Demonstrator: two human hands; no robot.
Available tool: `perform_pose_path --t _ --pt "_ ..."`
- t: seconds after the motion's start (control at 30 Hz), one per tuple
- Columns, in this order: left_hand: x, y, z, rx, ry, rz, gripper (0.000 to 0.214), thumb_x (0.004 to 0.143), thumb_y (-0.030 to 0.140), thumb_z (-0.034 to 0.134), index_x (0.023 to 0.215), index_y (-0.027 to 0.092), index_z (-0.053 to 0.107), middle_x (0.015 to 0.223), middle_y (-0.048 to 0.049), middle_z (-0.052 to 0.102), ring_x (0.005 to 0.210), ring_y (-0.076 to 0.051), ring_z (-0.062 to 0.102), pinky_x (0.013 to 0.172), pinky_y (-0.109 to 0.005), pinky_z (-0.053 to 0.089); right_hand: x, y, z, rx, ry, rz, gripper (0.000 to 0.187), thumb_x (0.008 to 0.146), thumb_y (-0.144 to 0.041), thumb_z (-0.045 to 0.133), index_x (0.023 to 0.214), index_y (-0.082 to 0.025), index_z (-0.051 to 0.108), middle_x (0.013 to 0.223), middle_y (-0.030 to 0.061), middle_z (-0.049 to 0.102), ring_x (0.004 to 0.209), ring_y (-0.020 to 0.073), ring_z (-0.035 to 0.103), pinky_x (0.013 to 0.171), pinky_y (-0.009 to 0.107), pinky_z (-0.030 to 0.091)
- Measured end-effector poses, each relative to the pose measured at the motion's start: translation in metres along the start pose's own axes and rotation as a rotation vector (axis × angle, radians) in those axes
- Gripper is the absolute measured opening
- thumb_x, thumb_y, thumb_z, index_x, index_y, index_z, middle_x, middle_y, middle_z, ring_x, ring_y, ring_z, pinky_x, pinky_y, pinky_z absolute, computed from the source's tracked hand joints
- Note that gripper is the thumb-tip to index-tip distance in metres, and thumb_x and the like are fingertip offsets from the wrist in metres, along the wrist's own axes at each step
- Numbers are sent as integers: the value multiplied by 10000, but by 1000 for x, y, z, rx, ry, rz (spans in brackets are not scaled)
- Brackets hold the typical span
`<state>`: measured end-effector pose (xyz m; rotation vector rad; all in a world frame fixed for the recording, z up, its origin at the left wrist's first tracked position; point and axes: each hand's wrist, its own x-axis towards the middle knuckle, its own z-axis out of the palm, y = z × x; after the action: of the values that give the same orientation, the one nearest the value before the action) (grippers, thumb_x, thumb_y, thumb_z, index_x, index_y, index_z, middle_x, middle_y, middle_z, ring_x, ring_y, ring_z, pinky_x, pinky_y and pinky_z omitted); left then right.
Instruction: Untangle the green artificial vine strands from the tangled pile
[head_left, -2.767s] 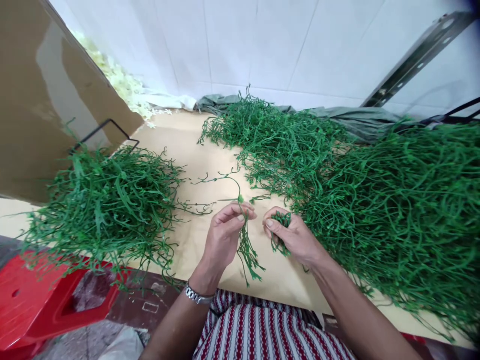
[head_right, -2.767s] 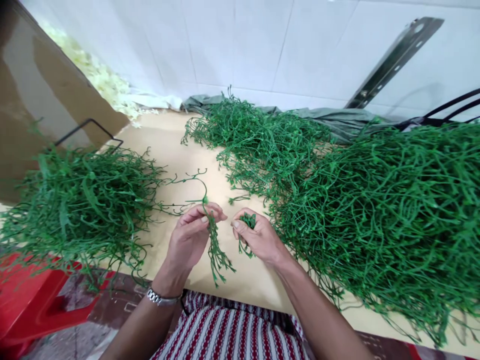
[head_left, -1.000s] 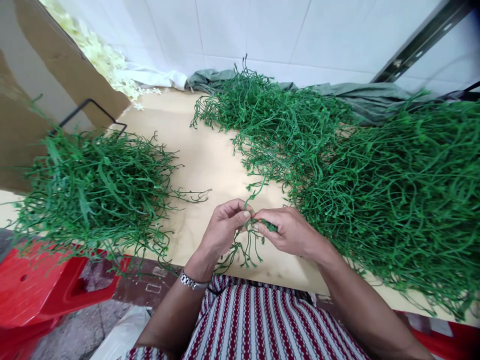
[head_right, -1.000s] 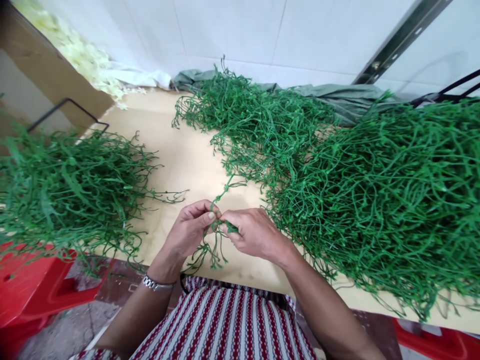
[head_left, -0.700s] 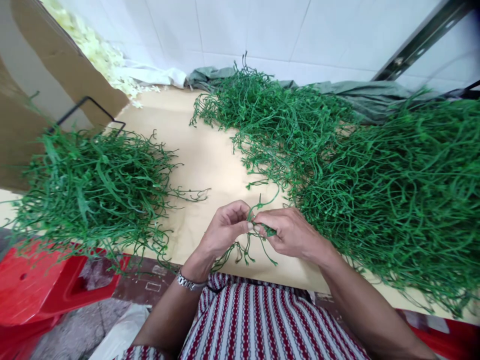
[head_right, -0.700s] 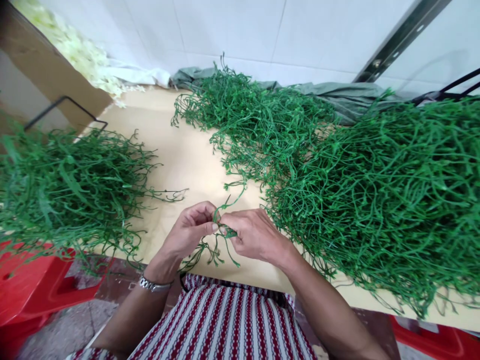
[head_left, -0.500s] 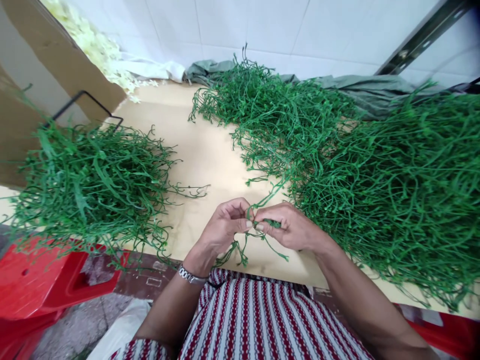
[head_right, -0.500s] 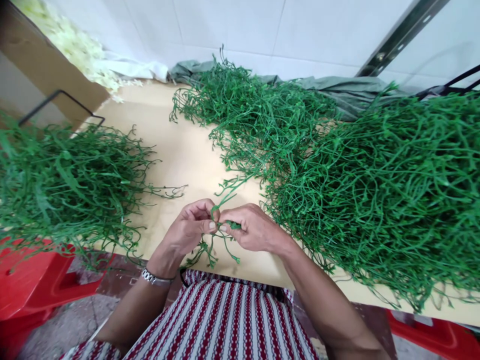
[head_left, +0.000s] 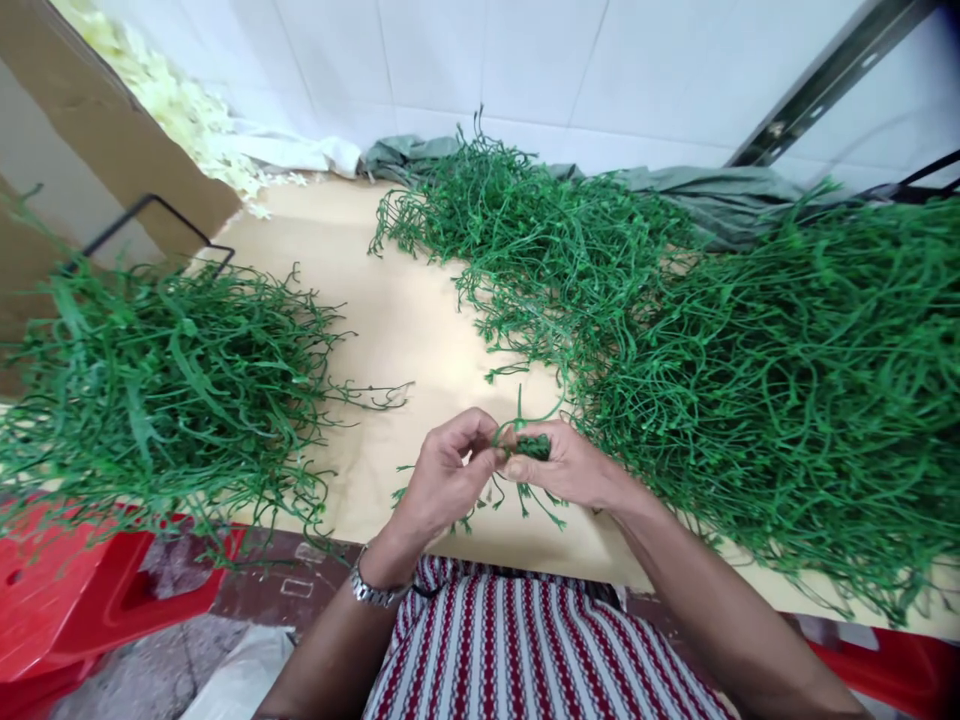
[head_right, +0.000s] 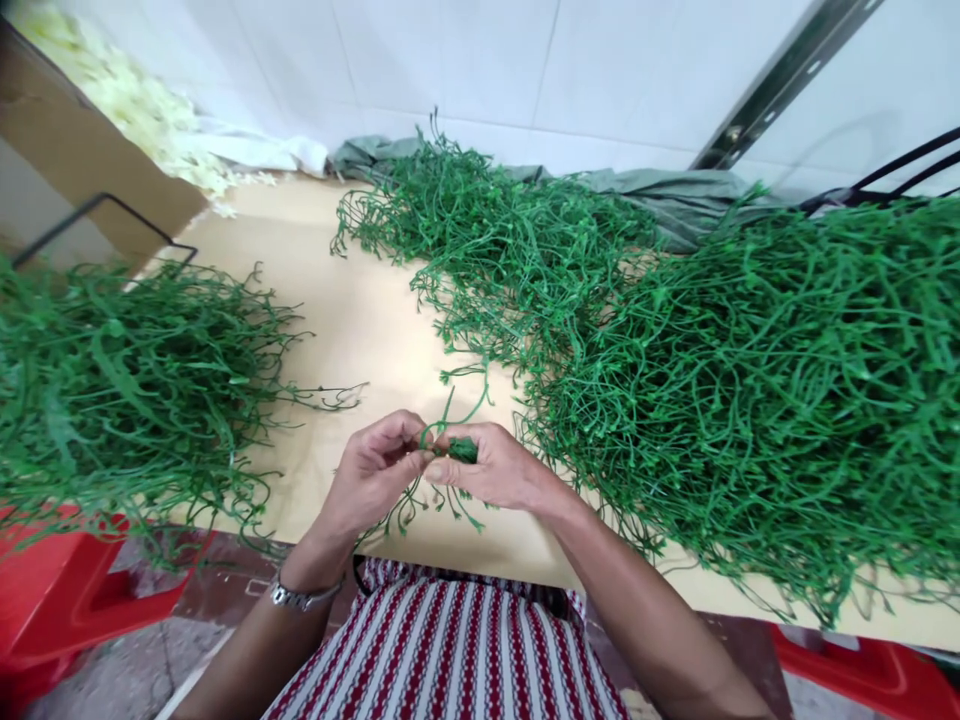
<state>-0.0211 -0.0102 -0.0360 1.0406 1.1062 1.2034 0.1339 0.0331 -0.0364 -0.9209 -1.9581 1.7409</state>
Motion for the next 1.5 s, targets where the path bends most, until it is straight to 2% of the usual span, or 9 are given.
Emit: perform_pose_path --t 0.07,0.17,0.3,0.43,0.63,1.13,1.3,1.37,1.5 --pt "0 -1 1 35 -17 11 66 673 115 613 630 134 566 571 19 494 533 -80 422 501 -202 322 -1 1 0 16 -30 63 310 761 -429 588 650 -153 502 577 -48 359 515 68 320 467 184 264" --pt "0 -3 0 -111 -85 -26 91 648 138 661 640 126 571 580 14 510 529 -80 439 501 -201 339 -3 1 -1 22 -50 73 279 765 -398 594 663 -148 524 565 -49 376 507 66 325 459 183 261" --pt "0 -5 0 -361 -132 -67 146 604 154 716 646 123 579 593 9 535 524 -84 471 510 -208 376 -5 3 -1 97 -37 -28 291 744 -398 619 649 -132 549 584 -25 441 540 78 378 481 192 303" --pt "-2 -1 3 -458 -136 -76 144 589 139 725 623 127 586 573 11 535 524 -85 470 503 -205 368 -5 6 1 159 -8 -151 263 741 -365 637 654 -124 575 569 -24 469 528 73 387 491 192 321" --pt "-5 7 8 -506 -149 -27 140 581 159 740 607 130 605 573 3 537 540 -90 467 515 -211 364 -5 7 2 192 -6 -288 235 746 -333 639 654 -120 601 572 -9 516 523 81 429 504 199 362" --pt "-10 9 10 -554 -149 -35 154 570 156 743 574 127 592 555 0 534 509 -92 469 497 -228 362 -6 4 2 343 -104 -257 266 737 -359 650 641 -111 634 522 -9 519 455 70 408 431 205 300" --pt "-2 7 0 -641 -93 30 179 587 147 726 580 134 547 503 35 457 438 -63 399 431 -203 307 -11 0 0 436 -126 -373 309 754 -422 616 595 -156 617 480 -17 490 423 82 408 435 224 325" --pt "1 7 -4 -647 -63 56 160 593 126 709 601 135 549 513 36 461 442 -68 416 433 -208 323 -14 -5 -6 359 -61 -386 294 781 -415 590 633 -163 615 513 -10 500 457 93 426 464 232 337" --pt "3 8 -7 -538 14 11 131 604 109 683 652 130 563 578 25 524 472 -84 492 488 -242 416 -18 -19 -21 37 208 -309 309 845 -437 498 714 -168 574 625 3 500 551 111 427 532 245 331"
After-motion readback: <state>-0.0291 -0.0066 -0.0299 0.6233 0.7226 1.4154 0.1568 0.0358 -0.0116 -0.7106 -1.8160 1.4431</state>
